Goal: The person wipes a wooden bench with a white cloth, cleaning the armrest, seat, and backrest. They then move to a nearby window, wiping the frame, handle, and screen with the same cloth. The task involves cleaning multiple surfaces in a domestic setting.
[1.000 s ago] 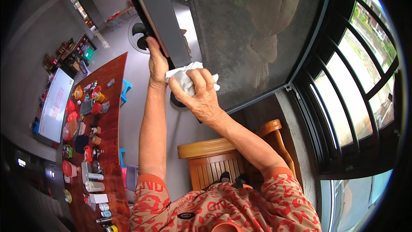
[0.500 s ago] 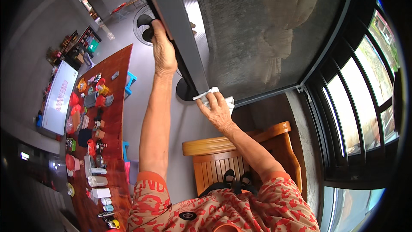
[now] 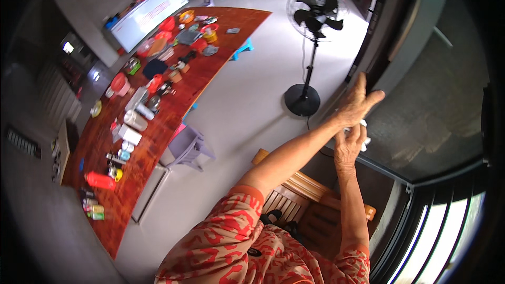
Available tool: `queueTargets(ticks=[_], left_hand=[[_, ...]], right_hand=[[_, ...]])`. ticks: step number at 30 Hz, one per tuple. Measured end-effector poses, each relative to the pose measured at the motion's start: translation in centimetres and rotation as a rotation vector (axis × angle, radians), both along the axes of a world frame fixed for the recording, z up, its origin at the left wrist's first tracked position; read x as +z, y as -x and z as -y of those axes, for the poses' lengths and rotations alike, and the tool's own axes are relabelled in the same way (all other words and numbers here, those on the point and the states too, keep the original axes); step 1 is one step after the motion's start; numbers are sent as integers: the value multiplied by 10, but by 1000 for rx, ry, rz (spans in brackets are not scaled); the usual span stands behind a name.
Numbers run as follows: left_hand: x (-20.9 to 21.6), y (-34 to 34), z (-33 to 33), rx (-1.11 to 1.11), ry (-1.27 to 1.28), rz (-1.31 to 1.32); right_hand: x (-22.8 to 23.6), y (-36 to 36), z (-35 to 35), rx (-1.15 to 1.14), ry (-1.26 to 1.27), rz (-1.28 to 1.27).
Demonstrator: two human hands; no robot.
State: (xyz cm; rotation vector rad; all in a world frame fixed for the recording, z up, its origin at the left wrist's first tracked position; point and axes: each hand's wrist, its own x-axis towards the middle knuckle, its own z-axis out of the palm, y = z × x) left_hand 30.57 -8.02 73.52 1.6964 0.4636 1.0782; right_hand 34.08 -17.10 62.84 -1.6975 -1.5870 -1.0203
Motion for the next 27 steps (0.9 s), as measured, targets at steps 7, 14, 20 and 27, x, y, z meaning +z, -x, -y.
queueTargets(ticks=[7,14,20,27], left_hand=[[2,-7,-11,-119,-15,20],[13,-23,-14,20,-90,-165],[-11,-31,-30,166,-236,152],[-32,-53,-43,386,-377,256]], right_hand=[[-53,-17,2,7,78,14],[-94,-38,62,-94,354,-417],[-3,-55,126,-85,42,-581],[72,-193,243,-521,-530,-327]])
